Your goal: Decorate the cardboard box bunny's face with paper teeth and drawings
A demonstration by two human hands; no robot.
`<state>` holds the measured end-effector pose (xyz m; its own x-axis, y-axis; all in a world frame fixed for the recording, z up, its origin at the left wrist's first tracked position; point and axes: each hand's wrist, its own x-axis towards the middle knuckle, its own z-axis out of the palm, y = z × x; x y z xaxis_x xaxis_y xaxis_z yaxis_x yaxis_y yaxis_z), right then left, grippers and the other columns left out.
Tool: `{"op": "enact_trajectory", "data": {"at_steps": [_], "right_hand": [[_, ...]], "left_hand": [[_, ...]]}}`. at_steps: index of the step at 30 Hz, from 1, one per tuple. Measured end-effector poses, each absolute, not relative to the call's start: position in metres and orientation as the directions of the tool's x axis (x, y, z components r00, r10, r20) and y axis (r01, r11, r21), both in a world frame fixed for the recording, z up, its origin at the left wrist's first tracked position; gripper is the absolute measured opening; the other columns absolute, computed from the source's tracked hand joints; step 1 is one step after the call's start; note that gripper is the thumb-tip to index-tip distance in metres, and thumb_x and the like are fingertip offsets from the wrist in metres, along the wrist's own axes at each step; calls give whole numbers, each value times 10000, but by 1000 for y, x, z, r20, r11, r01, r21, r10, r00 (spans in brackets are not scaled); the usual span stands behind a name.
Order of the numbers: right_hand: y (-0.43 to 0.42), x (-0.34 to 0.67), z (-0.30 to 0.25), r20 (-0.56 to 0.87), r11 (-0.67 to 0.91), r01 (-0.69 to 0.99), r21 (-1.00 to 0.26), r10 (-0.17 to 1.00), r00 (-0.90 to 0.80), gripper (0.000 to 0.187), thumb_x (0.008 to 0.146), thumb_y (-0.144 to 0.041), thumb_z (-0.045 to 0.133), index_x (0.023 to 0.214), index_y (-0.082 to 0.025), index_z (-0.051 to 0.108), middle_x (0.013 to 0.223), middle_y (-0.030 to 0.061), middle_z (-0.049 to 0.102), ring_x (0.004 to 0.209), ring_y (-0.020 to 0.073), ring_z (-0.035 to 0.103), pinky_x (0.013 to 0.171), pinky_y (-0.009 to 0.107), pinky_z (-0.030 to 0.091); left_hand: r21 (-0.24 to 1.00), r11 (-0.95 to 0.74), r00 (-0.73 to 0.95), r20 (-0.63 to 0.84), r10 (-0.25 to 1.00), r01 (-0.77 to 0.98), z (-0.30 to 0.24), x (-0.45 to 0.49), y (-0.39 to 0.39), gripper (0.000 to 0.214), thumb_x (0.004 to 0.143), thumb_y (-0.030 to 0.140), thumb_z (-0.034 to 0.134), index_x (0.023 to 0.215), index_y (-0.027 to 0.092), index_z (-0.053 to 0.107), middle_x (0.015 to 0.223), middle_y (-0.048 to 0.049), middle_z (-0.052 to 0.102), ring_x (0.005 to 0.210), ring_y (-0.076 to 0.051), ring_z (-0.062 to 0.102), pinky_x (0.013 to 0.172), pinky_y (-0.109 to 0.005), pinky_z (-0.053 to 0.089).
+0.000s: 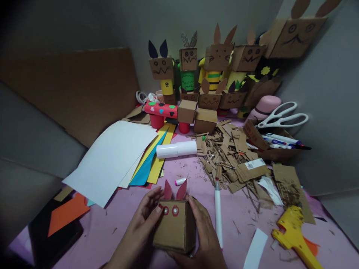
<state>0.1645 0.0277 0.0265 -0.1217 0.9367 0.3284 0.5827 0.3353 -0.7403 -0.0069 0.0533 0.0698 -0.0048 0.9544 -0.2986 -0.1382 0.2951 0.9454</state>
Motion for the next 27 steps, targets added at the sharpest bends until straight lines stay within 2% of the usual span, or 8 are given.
{"op": "enact_trajectory", "data": {"at_steps": [5,12,17,22,27], "right_hand": [[28,164,26,327,329,578,-747,938,-111,1030,653,-347,776,1492,-250,186,1384,153,508,1231,385,533,980,522,506],[29,163,25,320,327,552,-767,941,-114,1000,674,-414,753,1487,-257,192,1391,148,492,1235,382,528,986,520,502],[28,163,24,306,306,542,-783,947,-93,984,695,-419,746,1490,-255,191,1410,150,473,1244,381,520,1000,516,492],[28,164,23,294,297,534,-792,951,-94,1038,665,-423,772,1496,-287,165,1421,137,466,1266,391,496,1016,530,471],[28,165,23,252,267,501,-823,963,-99,1056,638,-381,801,1485,-321,174,1422,116,472,1264,387,498,1021,534,465]], "left_hand": [[894,355,102,-340,935,-273,70,-1,57,598,816,444,677,1316,224,433,1352,-142,551,1209,-277,552,1020,-424,439],[819,395,132,-375,917,-416,71,-2,56,529,821,362,710,1283,241,481,1308,-116,595,1168,-263,591,1031,-420,433],[720,443,147,-437,887,-534,76,0,54,522,832,351,701,1293,245,482,1253,-88,638,1072,-230,641,905,-340,503],[701,452,120,-470,874,-551,80,1,54,517,819,303,714,1292,228,520,1200,-90,668,1047,-228,648,821,-288,505],[766,421,66,-448,891,-486,78,2,55,530,812,286,722,1296,226,514,1233,-103,642,1078,-252,626,868,-331,484]]}}
